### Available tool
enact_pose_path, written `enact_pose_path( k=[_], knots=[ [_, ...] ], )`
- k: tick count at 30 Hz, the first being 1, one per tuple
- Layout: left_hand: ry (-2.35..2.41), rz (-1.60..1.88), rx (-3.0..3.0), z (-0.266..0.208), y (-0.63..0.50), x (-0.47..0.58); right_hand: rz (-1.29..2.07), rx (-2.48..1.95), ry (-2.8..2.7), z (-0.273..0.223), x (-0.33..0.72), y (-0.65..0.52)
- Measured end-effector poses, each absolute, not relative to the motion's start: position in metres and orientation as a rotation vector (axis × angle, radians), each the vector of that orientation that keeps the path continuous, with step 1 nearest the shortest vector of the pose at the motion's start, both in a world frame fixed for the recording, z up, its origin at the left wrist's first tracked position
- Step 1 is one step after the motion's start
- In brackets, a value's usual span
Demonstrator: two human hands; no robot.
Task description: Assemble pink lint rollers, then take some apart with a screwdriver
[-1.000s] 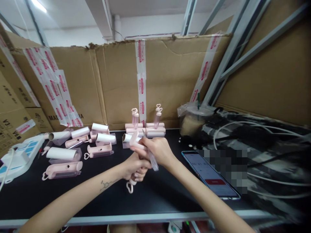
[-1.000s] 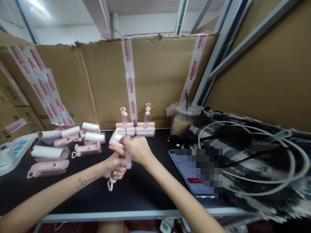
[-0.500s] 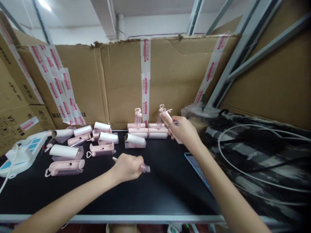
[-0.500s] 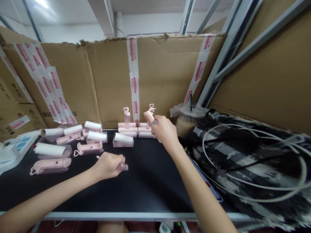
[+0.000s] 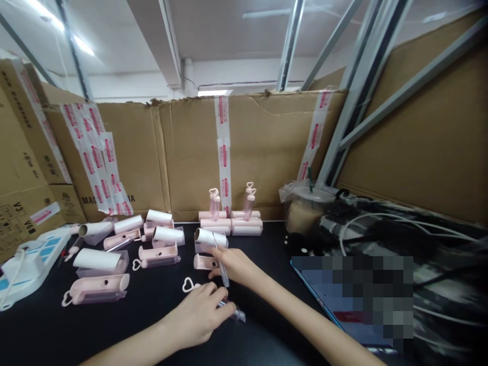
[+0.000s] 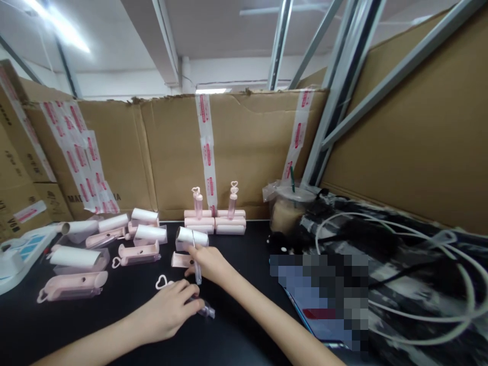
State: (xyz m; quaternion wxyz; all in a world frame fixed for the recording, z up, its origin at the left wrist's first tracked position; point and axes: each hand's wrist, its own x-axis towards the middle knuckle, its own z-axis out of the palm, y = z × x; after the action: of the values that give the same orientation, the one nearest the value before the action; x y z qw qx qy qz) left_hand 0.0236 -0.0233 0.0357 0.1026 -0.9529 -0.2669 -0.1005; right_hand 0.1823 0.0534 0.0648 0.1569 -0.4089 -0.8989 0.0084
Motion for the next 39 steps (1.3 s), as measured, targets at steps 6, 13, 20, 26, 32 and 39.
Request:
enact_pose_path(
  k=[6, 13, 20, 26, 32, 39],
  knots=[
    [-0.93, -0.523, -2.665, 0.021, 0.006, 0.041, -0.016, -1.272, -2.367, 0.074, 0.205, 0.075],
    [-1.273, -0.597, -2.362, -0.009, 0.036, 0.044, 0.099, -1.283, -2.33, 0.055, 0.215, 0.112],
    [-1.129, -0.478, -2.648, 0.015, 0.011, 0.015, 0.297, -1.097, -2.407, 0.053, 0.203, 0.109],
    [-1.087, -0.43, -2.681, 0.01, -0.034, -0.006, 0.403, -0.978, -2.48, 0.061, 0.197, 0.069],
    [-1.176, -0.423, -2.652, 0.004, -0.051, -0.051, 0.228, -1.025, -2.602, 0.063, 0.148, 0.044],
    [-1.286, -0.517, -2.692, 0.025, -0.046, -0.097, 0.076, -1.105, -2.56, 0.069, 0.093, 0.043]
  ],
)
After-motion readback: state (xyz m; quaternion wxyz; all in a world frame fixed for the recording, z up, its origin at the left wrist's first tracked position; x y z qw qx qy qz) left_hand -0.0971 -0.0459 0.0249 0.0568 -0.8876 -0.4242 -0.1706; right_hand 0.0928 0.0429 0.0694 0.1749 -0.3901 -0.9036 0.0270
